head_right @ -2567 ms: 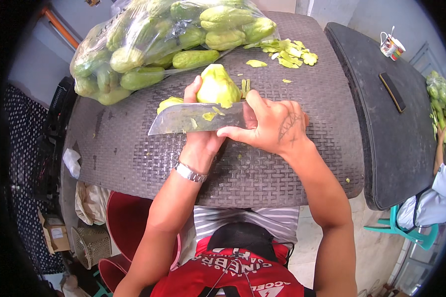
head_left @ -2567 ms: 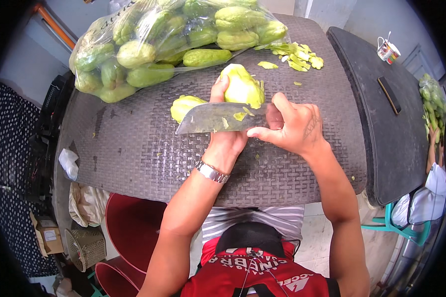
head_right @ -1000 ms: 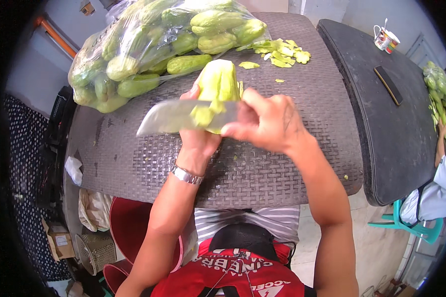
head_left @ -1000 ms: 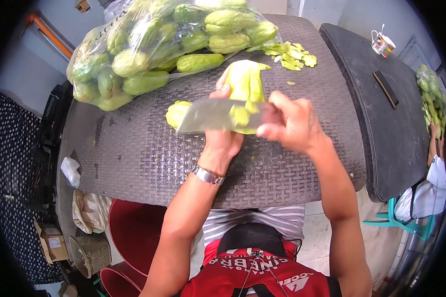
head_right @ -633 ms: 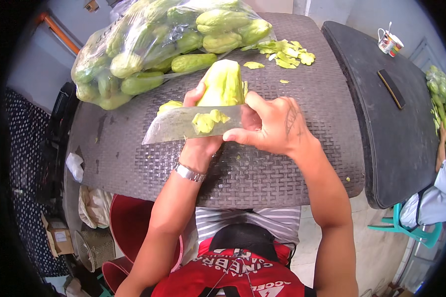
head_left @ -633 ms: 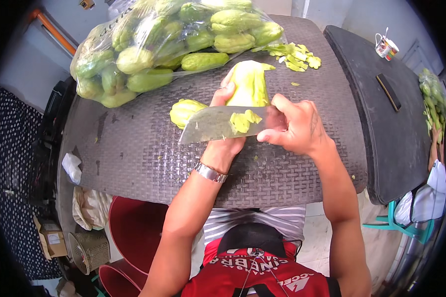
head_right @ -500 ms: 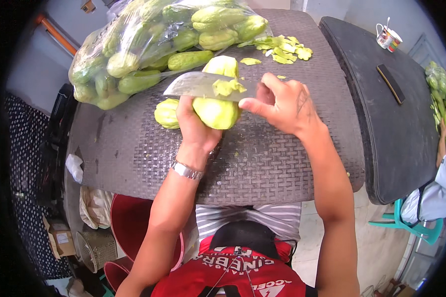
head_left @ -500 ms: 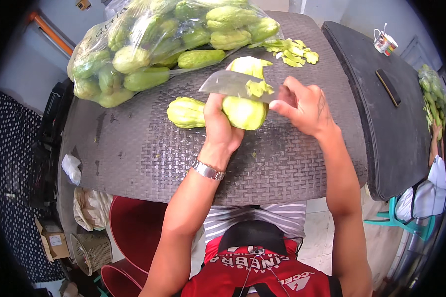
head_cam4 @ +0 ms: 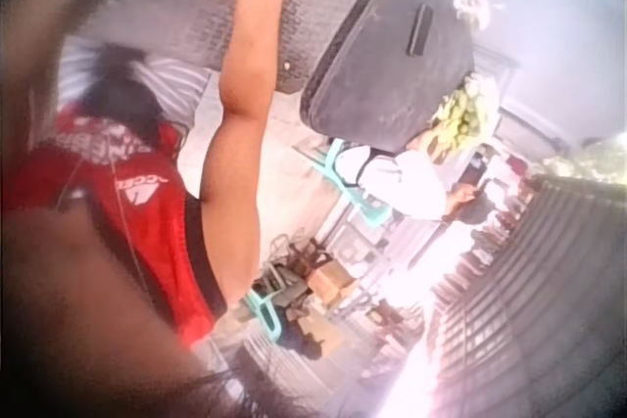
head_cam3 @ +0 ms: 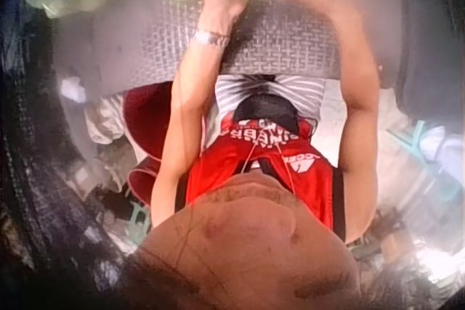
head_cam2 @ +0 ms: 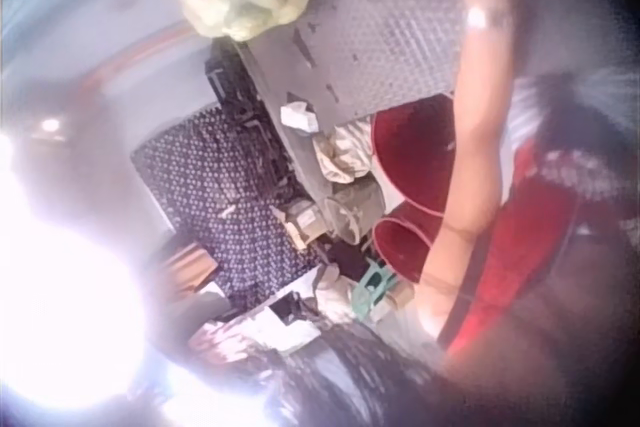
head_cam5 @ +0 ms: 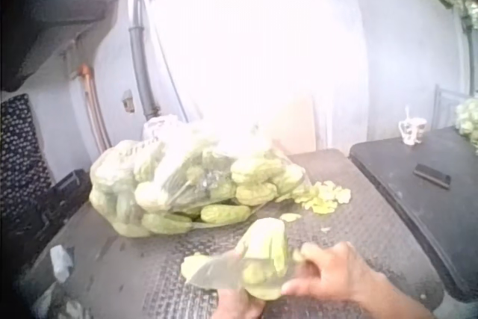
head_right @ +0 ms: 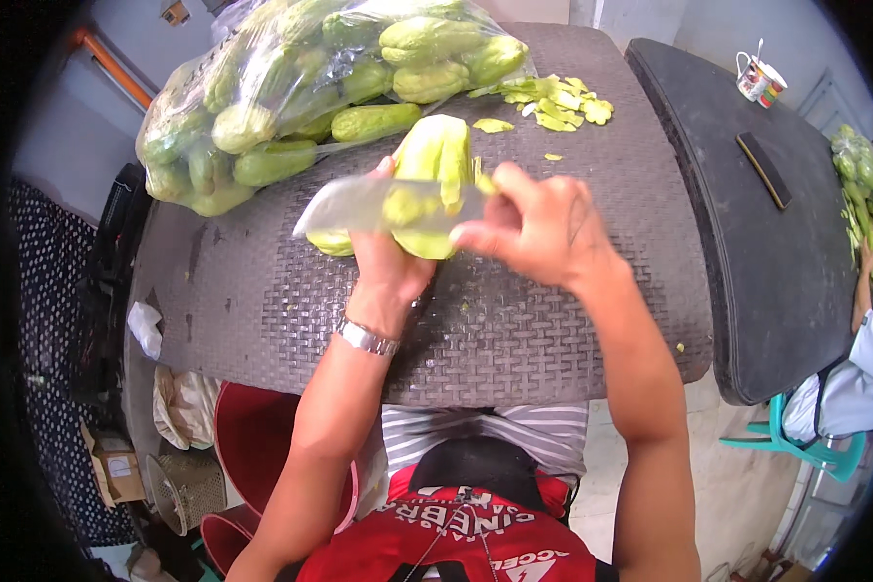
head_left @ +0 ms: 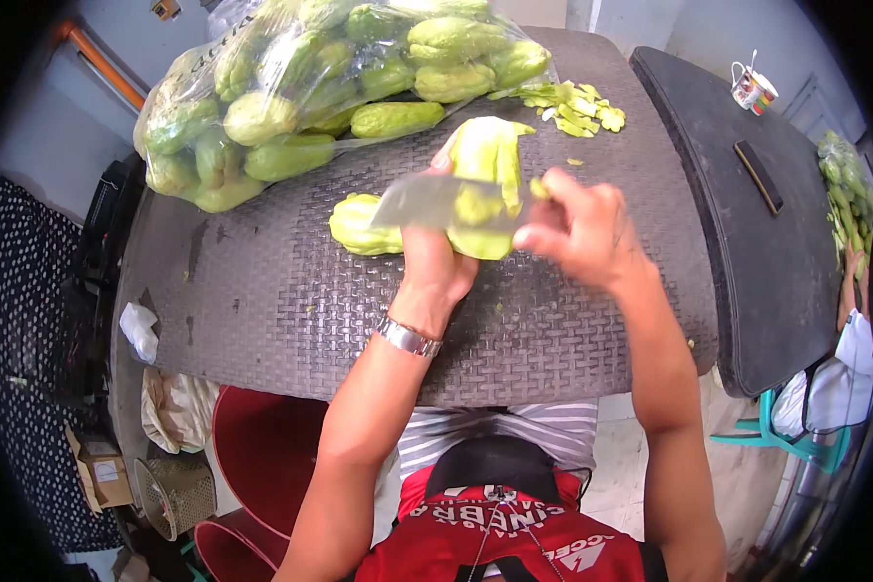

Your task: The person peels chayotes using a knife. They hold each chayote by hand, remove the skin with a knife, and place the peeled chayotes on a table.

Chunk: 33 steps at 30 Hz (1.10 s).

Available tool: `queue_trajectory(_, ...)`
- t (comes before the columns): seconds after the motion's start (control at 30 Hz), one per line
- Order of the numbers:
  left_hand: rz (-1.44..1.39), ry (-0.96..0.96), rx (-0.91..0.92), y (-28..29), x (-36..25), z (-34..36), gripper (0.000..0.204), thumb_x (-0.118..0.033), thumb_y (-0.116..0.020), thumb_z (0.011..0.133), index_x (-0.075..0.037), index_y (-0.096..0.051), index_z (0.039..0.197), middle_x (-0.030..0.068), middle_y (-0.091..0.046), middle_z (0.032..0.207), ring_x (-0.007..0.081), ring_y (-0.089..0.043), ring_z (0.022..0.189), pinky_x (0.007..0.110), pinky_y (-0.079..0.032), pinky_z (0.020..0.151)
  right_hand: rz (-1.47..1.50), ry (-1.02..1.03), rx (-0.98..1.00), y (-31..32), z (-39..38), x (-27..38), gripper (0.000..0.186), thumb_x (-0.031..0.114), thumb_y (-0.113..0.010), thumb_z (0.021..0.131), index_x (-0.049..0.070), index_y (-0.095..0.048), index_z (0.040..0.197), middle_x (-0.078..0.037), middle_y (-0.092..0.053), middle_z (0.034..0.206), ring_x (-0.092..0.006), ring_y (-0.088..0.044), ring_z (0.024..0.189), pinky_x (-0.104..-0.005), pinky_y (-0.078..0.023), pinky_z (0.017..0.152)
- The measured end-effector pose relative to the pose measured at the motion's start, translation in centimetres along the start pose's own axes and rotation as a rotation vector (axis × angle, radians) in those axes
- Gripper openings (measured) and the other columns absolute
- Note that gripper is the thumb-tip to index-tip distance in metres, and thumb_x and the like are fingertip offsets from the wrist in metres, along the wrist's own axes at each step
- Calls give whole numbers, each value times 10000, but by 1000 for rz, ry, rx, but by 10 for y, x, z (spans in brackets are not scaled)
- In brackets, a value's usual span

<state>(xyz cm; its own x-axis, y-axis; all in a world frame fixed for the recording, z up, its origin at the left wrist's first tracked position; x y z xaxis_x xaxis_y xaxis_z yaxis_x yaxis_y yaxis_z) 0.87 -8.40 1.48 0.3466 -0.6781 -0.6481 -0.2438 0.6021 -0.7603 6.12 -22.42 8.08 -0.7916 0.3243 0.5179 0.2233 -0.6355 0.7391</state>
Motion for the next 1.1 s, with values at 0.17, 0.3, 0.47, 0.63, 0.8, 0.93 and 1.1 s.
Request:
queue_trajectory(0.17, -28, 52, -14, 0, 5, -2, 540, -428, -393, 1004, -74, -562, 1374, 100, -661, 1299, 268, -654, 1166, 443, -525, 1019, -20, -136, -21, 7, 3, -28, 607, 648, -760, 814, 64, -602, 847, -114, -686, 678, -328, -713, 640, -428, -561, 620)
queue_trajectory(0.3, 5, 64, -77, 17, 11, 3, 563, -484, -410, 1010, -74, -570, 1362, 94, -679, 1253, 275, -680, 1110, 436, -565, 926, 4, -24, 5, 3, 2, -4, 582, 615, -774, 816, 54, -620, 836, -138, -678, 675, -326, -712, 654, -432, -555, 643)
queue_trajectory(0.47, 100, 173, 60, -5, 3, 1, 664, -577, -432, 985, -51, -570, 1366, 158, -702, 1202, 353, -720, 962, 415, -579, 647, 6, -316, 21, 9, 6, -65, 627, 656, -733, 837, 36, -637, 840, -128, -660, 657, -291, -702, 668, -409, -542, 672)
queue_trajectory(0.63, -33, 310, 105, -11, 17, -3, 682, -591, -431, 984, -50, -564, 1379, 183, -690, 1213, 360, -710, 982, 405, -571, 654, 3, -275, -12, 8, 5, -74, 639, 654, -691, 877, 22, -597, 865, -133, -554, 605, -276, -560, 582, -425, -456, 609)
queue_trajectory(0.8, -102, 334, 183, -11, 15, -3, 698, -602, -433, 984, -59, -558, 1404, 200, -671, 1237, 370, -695, 1017, 413, -565, 688, -79, -423, 16, 18, 6, -104, 664, 673, -651, 900, 12, -596, 867, -154, -561, 614, -297, -565, 594, -435, -461, 621)
queue_trajectory(0.93, -160, 293, 63, -6, 15, -2, 757, -659, -482, 972, -58, -550, 1426, 196, -650, 1290, 353, -657, 1132, 433, -547, 823, 25, -613, 47, 12, -4, -128, 723, 721, -554, 947, 10, -581, 818, -89, -529, 579, -190, -490, 473, -358, -398, 488)
queue_trajectory(1.1, -111, 207, 16, 0, 11, 5, 720, -625, -501, 1003, -47, -543, 1430, 179, -638, 1335, 338, -629, 1210, 485, -512, 981, 408, -729, 99, -3, -13, -100, 782, 773, -495, 949, 2, -607, 875, -14, -498, 578, -128, -474, 469, -304, -391, 460)
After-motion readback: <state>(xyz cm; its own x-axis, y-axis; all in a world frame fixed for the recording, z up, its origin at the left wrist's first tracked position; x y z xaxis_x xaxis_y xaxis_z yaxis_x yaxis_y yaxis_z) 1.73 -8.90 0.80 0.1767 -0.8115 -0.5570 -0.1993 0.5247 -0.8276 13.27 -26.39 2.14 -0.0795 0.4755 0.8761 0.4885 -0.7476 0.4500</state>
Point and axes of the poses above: each hand's wrist, its own z-axis towards the middle knuckle, its own y-axis out of the back of the hand, x = y × z, the point moved 10 cm from there along z, towards the middle knuckle
